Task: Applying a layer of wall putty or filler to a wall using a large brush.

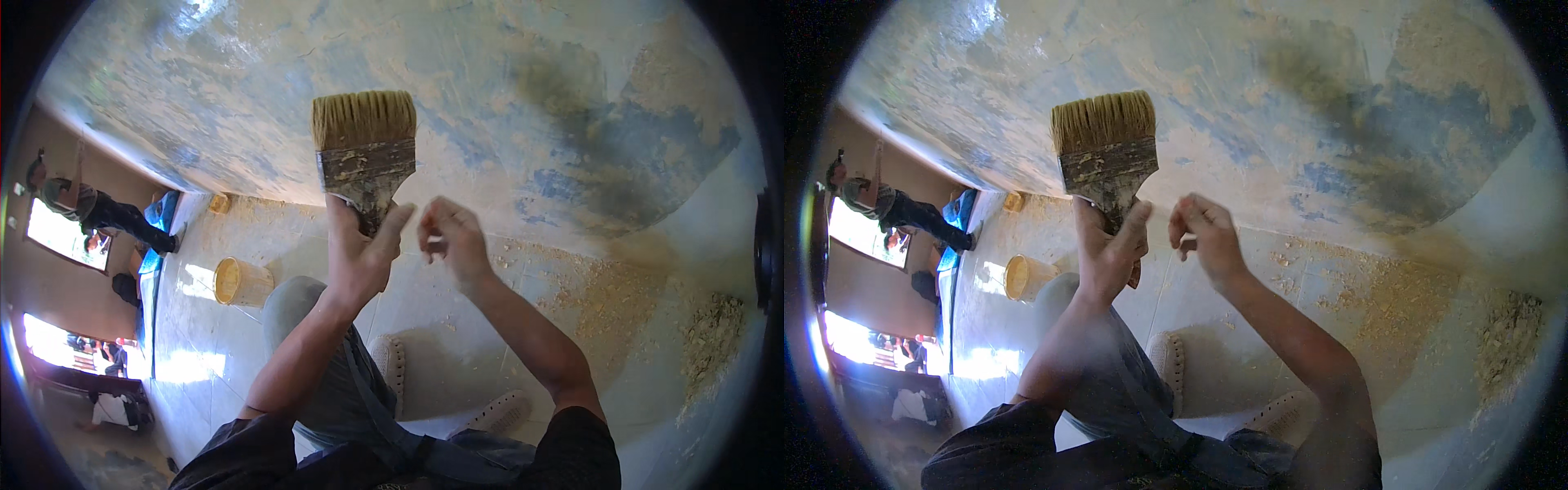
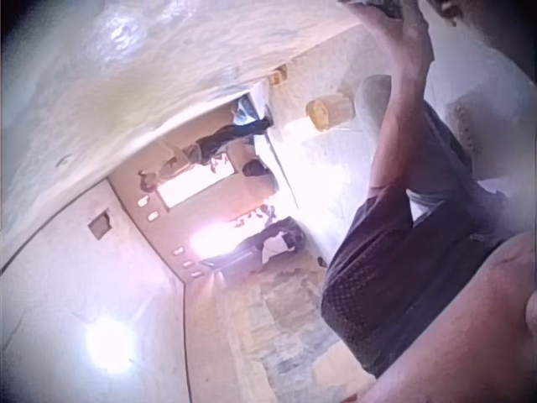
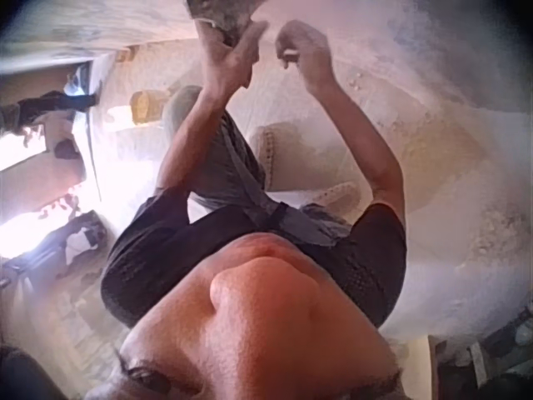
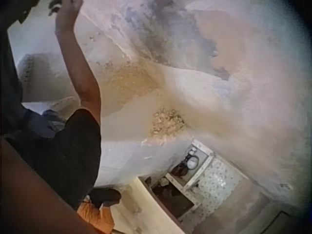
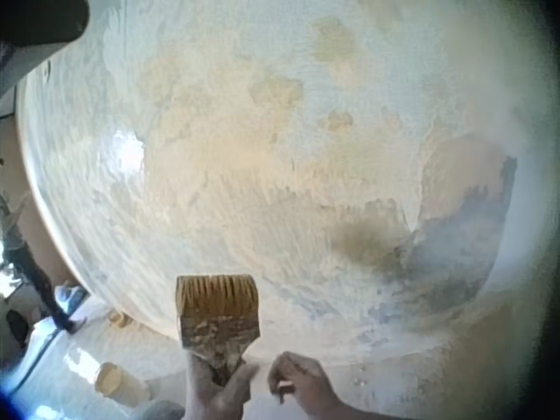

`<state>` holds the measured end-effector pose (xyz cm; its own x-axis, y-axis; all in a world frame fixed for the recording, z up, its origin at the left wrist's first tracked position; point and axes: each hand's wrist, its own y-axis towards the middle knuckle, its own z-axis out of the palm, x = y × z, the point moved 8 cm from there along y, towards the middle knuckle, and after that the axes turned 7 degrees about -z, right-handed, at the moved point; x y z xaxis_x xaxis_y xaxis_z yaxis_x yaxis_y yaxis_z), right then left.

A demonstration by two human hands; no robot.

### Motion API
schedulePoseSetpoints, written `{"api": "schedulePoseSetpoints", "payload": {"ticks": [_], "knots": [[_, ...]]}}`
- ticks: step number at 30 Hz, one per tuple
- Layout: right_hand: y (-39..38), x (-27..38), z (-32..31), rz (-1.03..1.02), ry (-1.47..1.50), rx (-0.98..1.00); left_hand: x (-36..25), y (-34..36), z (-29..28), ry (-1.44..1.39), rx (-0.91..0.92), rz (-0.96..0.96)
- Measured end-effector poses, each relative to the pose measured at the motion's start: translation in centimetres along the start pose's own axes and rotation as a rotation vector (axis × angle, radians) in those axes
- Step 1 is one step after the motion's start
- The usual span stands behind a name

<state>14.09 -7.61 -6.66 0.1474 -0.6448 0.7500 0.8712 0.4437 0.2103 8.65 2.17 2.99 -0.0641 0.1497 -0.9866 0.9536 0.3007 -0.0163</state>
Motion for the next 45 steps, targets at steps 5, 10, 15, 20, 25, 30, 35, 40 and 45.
{"api": "schedulePoseSetpoints", "payload": {"ticks": [5,10,15,20,25,30,35,40,45], "knots": [[-2.0,-4.0,2.3,0.155,-0.052,0.086,0.1,0.9,-0.3,0.07,0.062,0.127],[-1.8,-0.4,4.5,0.018,-0.006,0.195,0.6,1.1,1.3,-0.08,0.134,0.163],[-0.6,3.2,3.7,-0.146,-0.026,0.009,1.4,0.5,1.9,0.3,0.221,0.098],[1.5,11.8,0.9,-0.353,-0.234,-0.143,-1.5,-0.5,1.3,0.307,0.156,0.377],[0.0,24.2,-1.0,-0.539,-0.343,-0.205,-1.5,0.0,0.8,0.316,0.097,0.339],[1.5,21.9,-4.6,-0.39,-0.211,-0.169,-2.3,-1.5,2.1,0.384,0.178,0.426],[-0.2,10.0,-6.8,-0.244,0.065,-0.365,-3.3,-2.3,3.3,0.438,0.196,0.443],[-4.3,-3.1,-10.0,0.021,0.254,-0.608,-3.7,-2.9,4.5,0.424,0.202,0.414],[-6.9,-4.6,-11.7,0.303,0.341,-0.756,-4.7,-3.8,4.4,0.408,0.21,0.489]]}}
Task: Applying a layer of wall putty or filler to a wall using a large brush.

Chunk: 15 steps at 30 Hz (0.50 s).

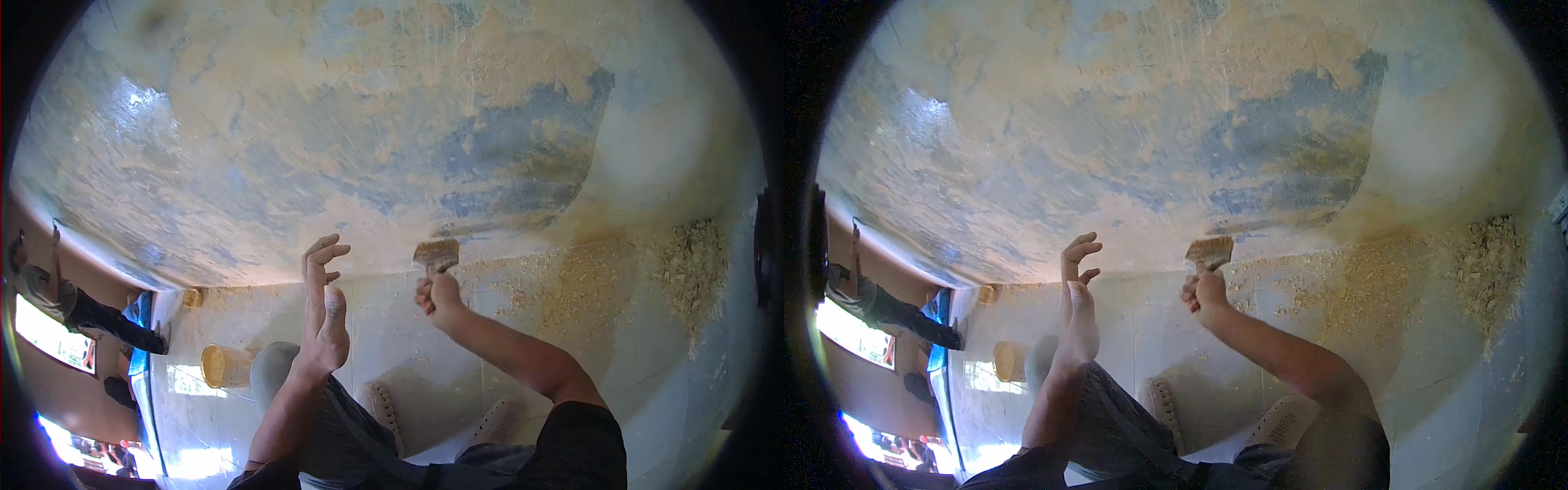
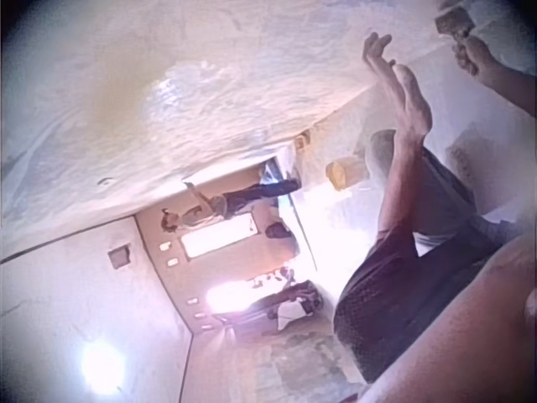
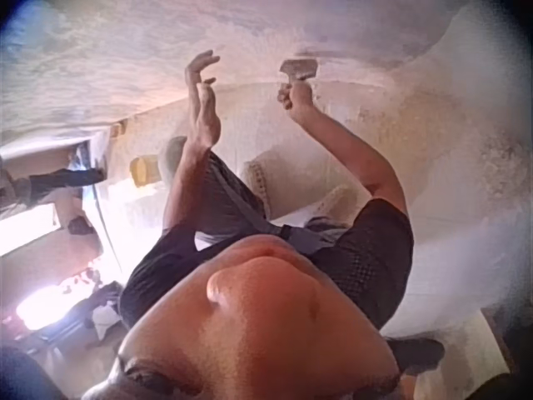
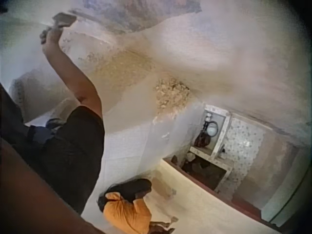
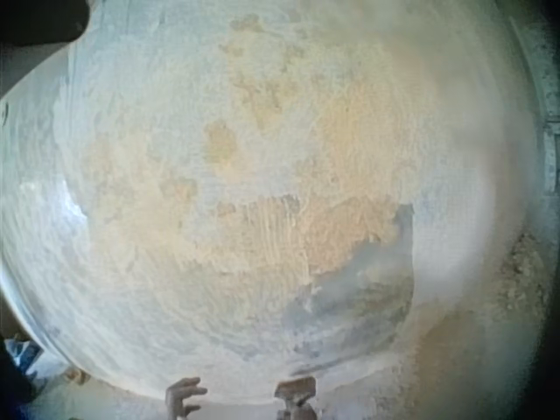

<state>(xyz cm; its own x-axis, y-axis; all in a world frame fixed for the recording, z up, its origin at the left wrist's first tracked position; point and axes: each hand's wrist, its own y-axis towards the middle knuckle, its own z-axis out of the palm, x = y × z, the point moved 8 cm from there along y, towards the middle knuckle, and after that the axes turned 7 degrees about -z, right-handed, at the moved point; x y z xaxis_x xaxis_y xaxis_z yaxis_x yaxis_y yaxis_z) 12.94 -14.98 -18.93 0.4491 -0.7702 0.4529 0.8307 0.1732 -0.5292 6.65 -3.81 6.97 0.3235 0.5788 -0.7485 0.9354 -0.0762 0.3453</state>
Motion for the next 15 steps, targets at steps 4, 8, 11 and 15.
{"api": "schedulePoseSetpoints", "payload": {"ticks": [4,8,11,15], "knots": [[-2.1,9.8,6.0,-0.159,0.216,0.162,-0.2,-0.1,-1.0,-0.001,-0.02,0.002],[-12.9,17.5,14.3,-0.423,0.008,0.499,1.1,0.2,-0.9,-0.003,-0.001,-0.027],[-15.1,21.3,18.4,-0.492,0.032,0.702,1.8,0.2,-1.0,0.02,0.004,-0.048],[-17.3,22.2,21.3,-0.587,0.003,0.774,2.9,-0.1,-1.6,0.051,-0.021,-0.036]]}}
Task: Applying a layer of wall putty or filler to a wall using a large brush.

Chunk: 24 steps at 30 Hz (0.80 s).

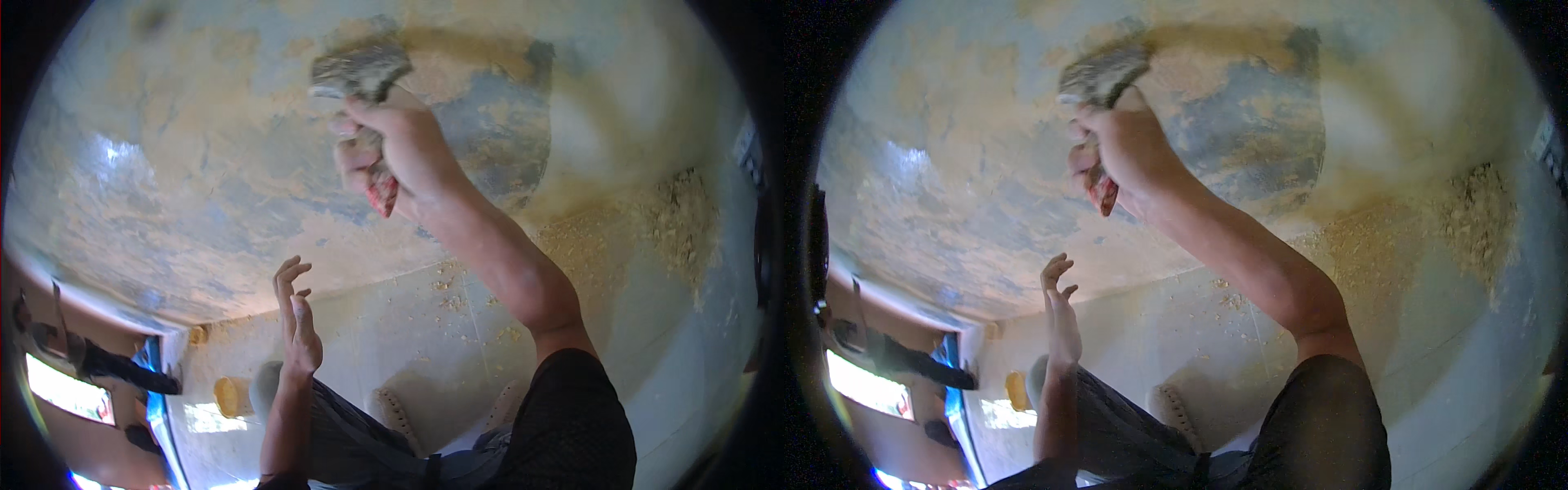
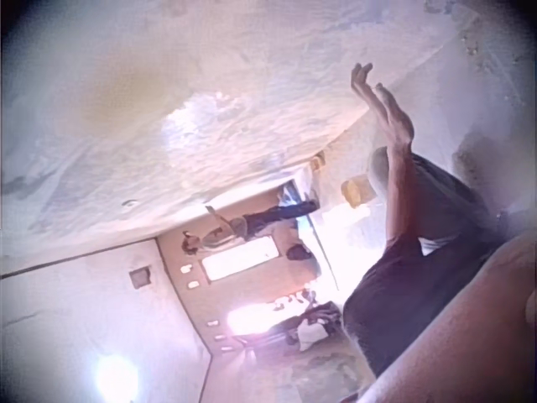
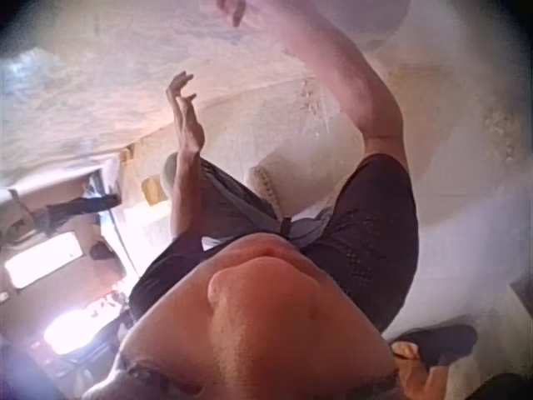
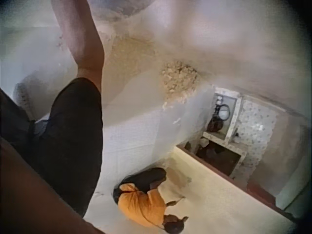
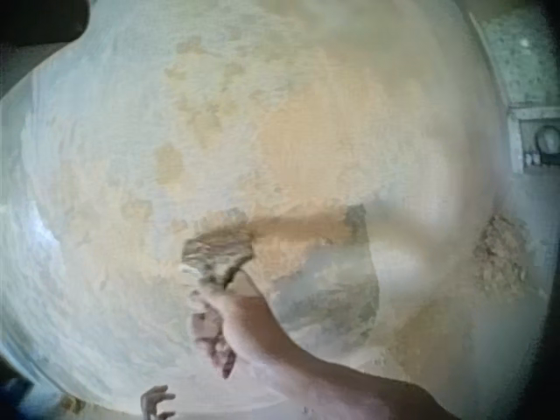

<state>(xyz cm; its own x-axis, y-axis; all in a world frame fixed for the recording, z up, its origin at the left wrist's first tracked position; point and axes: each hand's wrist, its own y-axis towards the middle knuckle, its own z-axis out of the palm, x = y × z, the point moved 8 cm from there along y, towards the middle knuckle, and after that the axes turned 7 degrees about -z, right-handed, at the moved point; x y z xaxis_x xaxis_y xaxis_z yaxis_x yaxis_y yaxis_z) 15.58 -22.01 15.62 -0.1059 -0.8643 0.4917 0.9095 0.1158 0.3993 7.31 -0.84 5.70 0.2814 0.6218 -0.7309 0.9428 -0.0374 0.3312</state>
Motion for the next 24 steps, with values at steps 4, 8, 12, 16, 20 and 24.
{"api": "schedulePoseSetpoints", "payload": {"ticks": [4,8,12,16,20,24], "knots": [[2.3,3.0,-0.9,-0.219,-0.326,0.128,0.8,-0.1,-0.4,-0.008,-0.031,-0.03],[4.9,7.3,-3.6,-0.305,-0.426,0.15,1.7,0.2,-0.8,0.031,-0.072,-0.07],[4.5,3.7,-6.8,-0.129,-0.567,0.168,3.6,0.9,-0.6,0.018,-0.069,-0.092],[1.2,-4.8,-13.6,-0.015,-0.599,0.052,4.1,1.3,-0.6,0.062,-0.074,-0.097],[-6.4,-16.4,-23.1,0.19,-0.48,-0.234,2.6,1.4,-0.3,0.154,-0.049,-0.057],[-16.4,-25.5,-29.8,0.471,-0.391,-0.543,1.8,1.5,0.9,0.202,-0.032,0.001]]}}
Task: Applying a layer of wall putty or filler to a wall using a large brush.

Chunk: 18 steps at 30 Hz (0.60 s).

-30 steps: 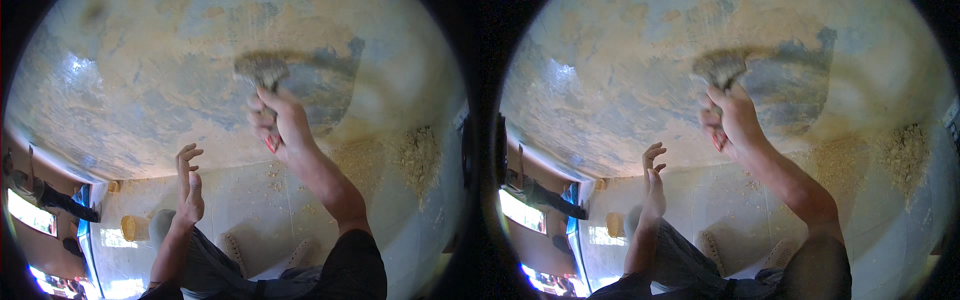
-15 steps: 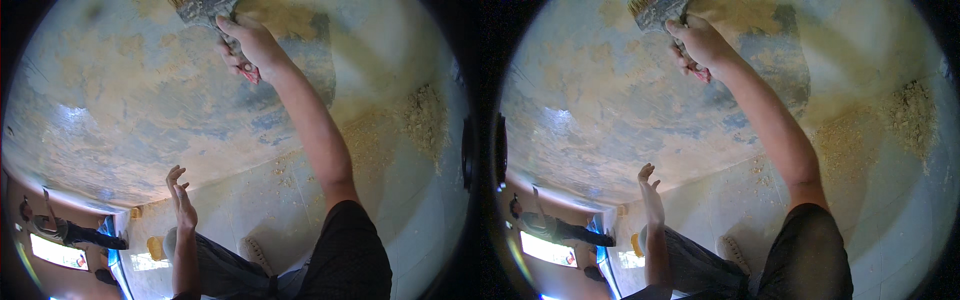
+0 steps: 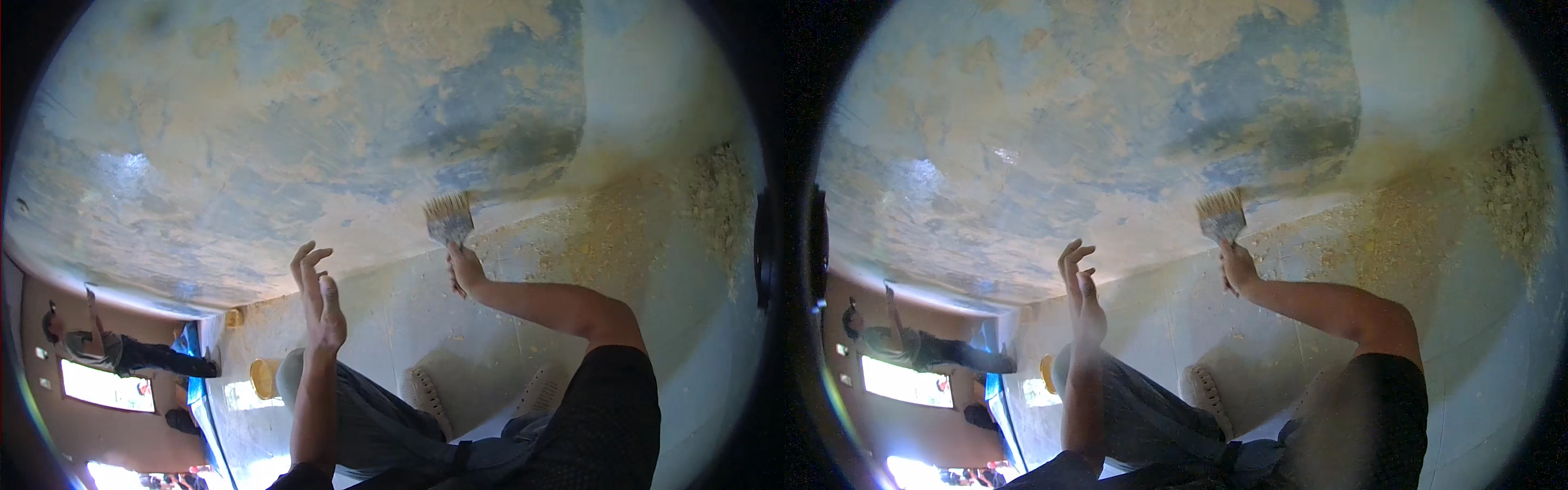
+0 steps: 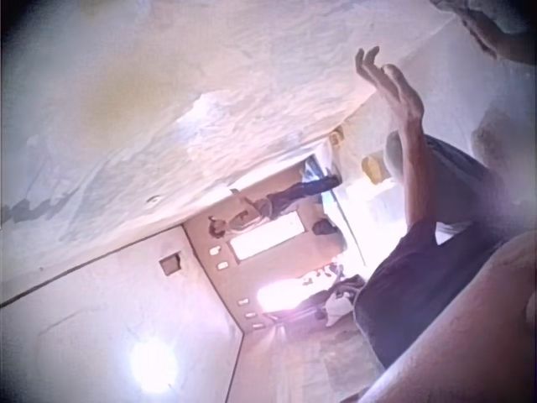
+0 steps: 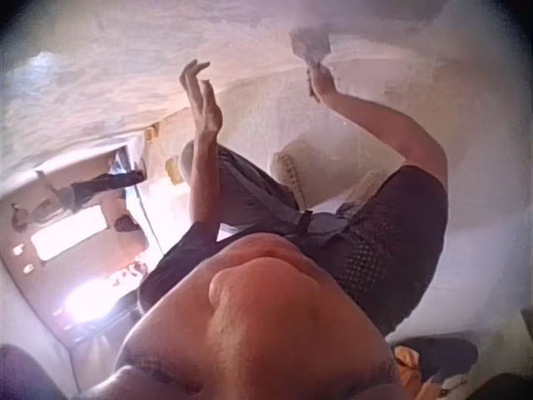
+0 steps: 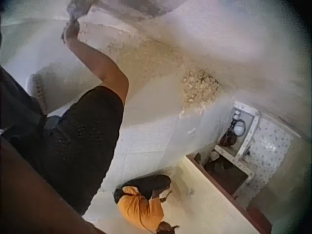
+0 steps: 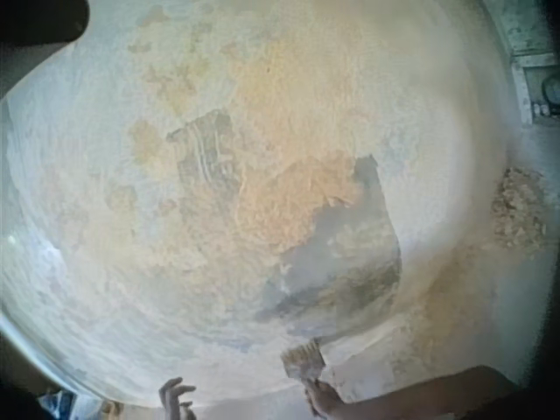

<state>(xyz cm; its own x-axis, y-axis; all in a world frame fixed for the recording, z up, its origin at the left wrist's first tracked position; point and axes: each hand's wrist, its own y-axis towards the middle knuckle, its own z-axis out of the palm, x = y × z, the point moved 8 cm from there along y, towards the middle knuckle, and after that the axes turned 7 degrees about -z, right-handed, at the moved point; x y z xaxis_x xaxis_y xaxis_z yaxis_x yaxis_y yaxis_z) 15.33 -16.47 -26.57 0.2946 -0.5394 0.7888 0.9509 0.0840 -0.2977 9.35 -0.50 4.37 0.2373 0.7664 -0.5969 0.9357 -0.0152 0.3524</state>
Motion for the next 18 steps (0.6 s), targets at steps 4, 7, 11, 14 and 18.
{"api": "schedulePoseSetpoints", "payload": {"ticks": [4,7,11,14,18], "knots": [[-1.6,-4.5,-1.3,0.234,0.017,-0.122,-1.0,0.1,0.1,0.03,0.021,0.026],[-1.0,-2.3,-0.7,0.197,-0.079,-0.075,-1.5,0.2,-0.2,-0.001,0.025,0.066],[-0.9,4.9,6.7,0.208,0.211,0.205,-0.7,-0.1,2.6,-0.027,0.363,0.033],[-3.5,11.2,13.2,0.16,0.344,0.313,-2.2,-0.8,3.6,-0.001,0.426,0.205],[-6.9,17.3,19.3,-0.041,0.345,0.506,-3.9,-1.0,1.2,0.199,0.105,0.516]]}}
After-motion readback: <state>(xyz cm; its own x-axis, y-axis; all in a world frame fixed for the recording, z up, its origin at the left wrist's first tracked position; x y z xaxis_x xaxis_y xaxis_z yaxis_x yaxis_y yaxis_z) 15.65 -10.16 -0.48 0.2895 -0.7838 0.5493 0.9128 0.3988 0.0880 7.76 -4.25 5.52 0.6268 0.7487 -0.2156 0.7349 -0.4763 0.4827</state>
